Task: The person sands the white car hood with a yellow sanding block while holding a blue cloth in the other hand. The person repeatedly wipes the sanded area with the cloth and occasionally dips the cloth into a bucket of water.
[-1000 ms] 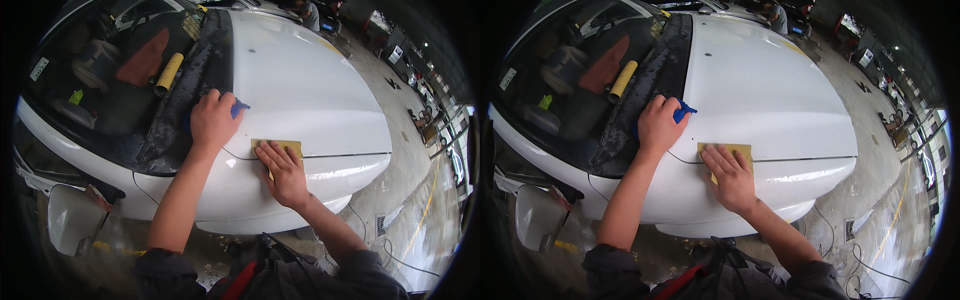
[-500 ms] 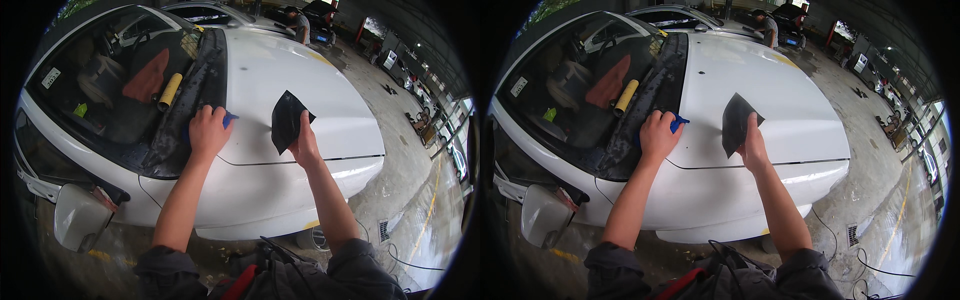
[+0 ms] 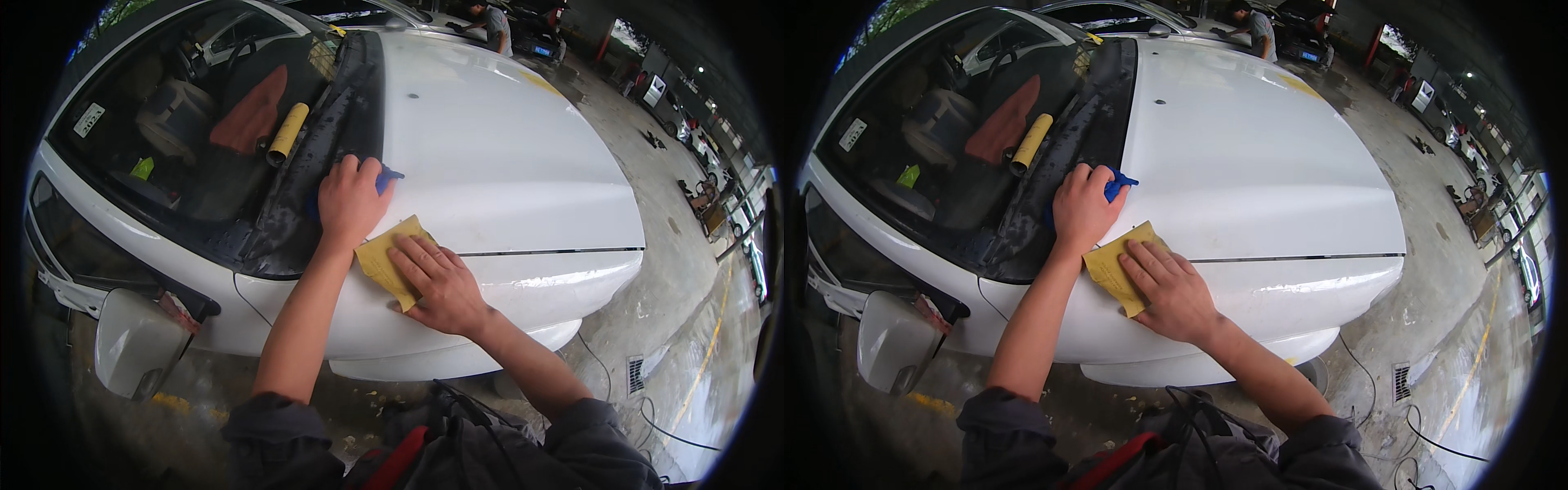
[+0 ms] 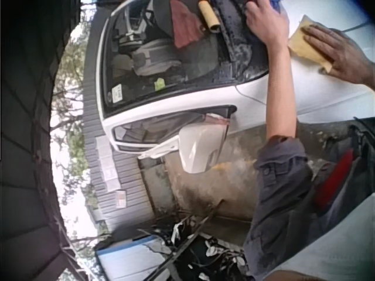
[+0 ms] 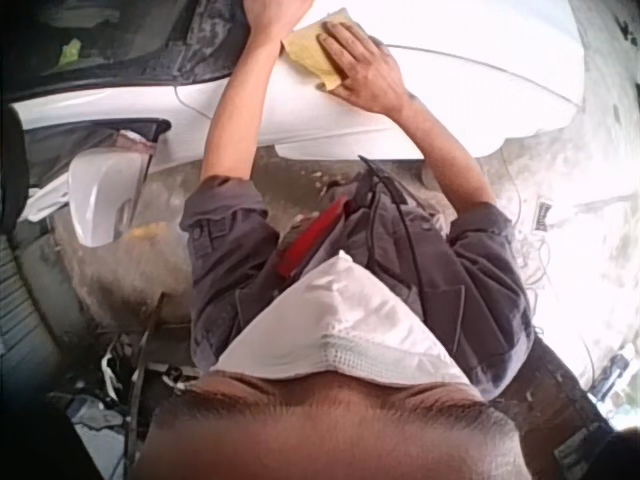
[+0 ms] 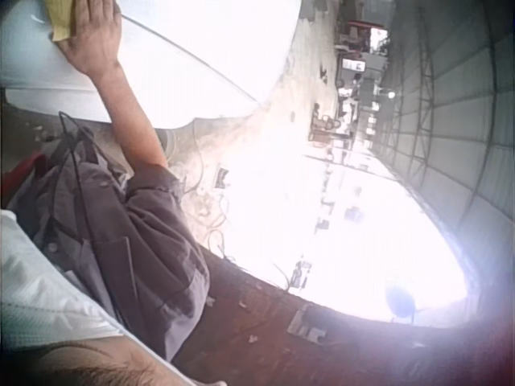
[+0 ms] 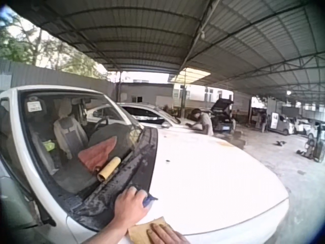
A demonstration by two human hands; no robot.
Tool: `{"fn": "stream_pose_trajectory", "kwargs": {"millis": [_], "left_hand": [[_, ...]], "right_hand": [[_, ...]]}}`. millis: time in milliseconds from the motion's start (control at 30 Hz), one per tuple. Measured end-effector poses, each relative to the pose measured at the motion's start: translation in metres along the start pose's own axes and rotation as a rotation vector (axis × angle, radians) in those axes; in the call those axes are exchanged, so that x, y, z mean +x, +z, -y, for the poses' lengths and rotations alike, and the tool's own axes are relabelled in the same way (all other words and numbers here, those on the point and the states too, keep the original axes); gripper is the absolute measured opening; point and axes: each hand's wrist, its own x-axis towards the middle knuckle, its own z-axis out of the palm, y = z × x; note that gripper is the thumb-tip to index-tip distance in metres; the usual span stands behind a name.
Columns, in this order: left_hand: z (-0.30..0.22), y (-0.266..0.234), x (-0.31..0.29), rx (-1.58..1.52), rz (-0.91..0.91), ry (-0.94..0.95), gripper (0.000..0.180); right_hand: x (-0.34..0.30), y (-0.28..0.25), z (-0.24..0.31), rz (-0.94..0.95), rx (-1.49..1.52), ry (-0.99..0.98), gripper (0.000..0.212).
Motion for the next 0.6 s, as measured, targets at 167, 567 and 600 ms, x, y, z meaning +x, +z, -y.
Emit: {"fn": "stream_pose_trajectory", "kwargs": {"millis": [167,567,600], "left_hand": [[0.002,0.001,0.0,-0.001,-0.013,-0.004,0.026],[0.003,0.002,0.002,-0.075,0.029,-0.086,0.026],[0.003,0.001,-0.002,-0.072,0.037,-0.095,0.026]], "right_hand": [[0.011,0.005,0.0,-0.028,-0.008,0.101,0.085],[0.024,0.017,-0.009,0.024,-0.081,0.115,0.081],[0.011,0.015,-0.004,0.064,-0.085,0.12,0.081]]}}
